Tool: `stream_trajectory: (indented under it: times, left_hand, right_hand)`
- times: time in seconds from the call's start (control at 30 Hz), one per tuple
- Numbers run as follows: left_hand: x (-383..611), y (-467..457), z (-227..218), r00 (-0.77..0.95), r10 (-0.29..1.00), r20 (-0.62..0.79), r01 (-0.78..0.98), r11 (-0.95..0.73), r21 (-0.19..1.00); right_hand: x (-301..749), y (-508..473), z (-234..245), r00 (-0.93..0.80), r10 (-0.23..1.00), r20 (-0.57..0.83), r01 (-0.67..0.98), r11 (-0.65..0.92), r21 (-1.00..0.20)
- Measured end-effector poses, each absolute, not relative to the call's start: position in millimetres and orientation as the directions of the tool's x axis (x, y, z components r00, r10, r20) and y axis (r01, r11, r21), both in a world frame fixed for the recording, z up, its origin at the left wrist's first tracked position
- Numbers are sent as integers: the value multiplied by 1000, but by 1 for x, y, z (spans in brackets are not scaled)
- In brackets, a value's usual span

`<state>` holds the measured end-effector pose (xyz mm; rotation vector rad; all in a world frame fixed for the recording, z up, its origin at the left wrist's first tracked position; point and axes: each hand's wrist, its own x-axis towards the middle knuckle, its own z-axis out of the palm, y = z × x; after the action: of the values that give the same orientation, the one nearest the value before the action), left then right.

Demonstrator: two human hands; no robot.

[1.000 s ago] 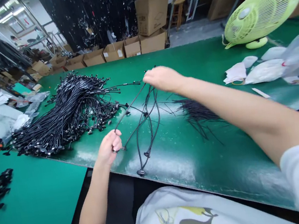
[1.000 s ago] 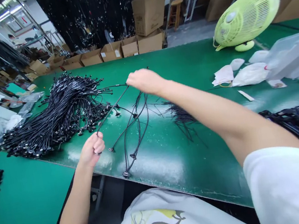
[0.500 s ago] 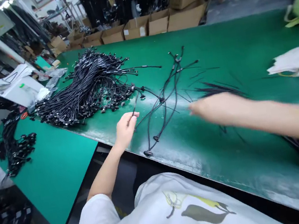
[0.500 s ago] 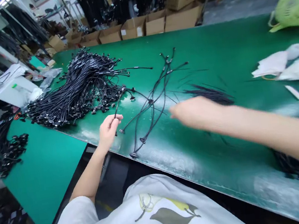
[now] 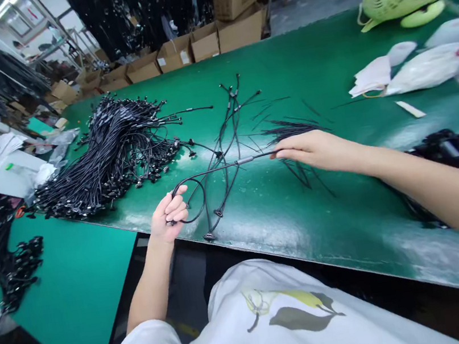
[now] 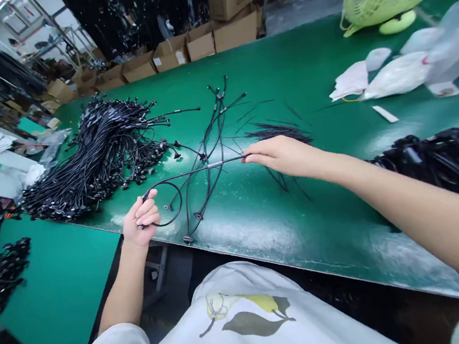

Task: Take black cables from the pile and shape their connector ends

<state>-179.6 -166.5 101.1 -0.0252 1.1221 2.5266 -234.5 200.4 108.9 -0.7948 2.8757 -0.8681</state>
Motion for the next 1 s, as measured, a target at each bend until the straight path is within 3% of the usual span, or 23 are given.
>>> stream_trajectory:
  times: [0.07,0.13,0.23,0.3,0.33,0.4,0.47,0.57,0.67,0.77,0.83,0.9,1.0]
  left_hand:
    - [-180,-170,102,-941,280,-189,-328,-625,708]
    - [-179,-170,101,-931,312,-191,-332,-499,800]
    - [-175,-170,99,-859,444,-255,-272,25,962]
    - [-171,-172,100,-842,446,-304,-140,364,921]
    - [-169,-173,100,-850,434,-299,-93,435,896]
    - [-169,-173,100,-881,417,-223,-75,343,936]
    - [-172,-166,102,-925,366,-99,-93,34,995]
    - [-183,-141,106,-982,185,37,-25,-325,945]
    - [-189,-104,107,-982,146,122,87,-228,970]
    - [-182,-74,99,-927,327,183,219,80,972]
    - [-173,-65,93,-869,479,122,238,189,953]
    - [-166,-63,88,-843,536,57,165,155,974]
    - [-164,-59,87,-890,454,28,-39,-136,990]
  right_hand:
    - [-230,208,100,-920,-363,149,-374,695,-614]
    - [-224,211,97,-961,-231,152,-272,698,-662]
    - [-217,218,96,-985,-99,138,-165,755,-634]
    - [-215,223,95,-985,-108,131,-162,828,-537]
    - [-214,226,93,-984,-127,125,-172,862,-477]
    - [-213,228,90,-981,-160,106,-189,906,-379]
    - [-209,223,87,-977,-188,103,-211,926,-312]
    - [-194,197,87,-954,-296,59,-301,937,-178]
    - [-169,160,95,-851,-521,-70,-512,851,-120]
    - [-152,138,111,-684,-726,-64,-685,670,-287]
    - [-153,137,121,-685,-727,34,-666,607,-434]
    - [-164,143,123,-761,-626,170,-588,556,-587]
    - [-181,147,109,-863,-345,370,-492,403,-772]
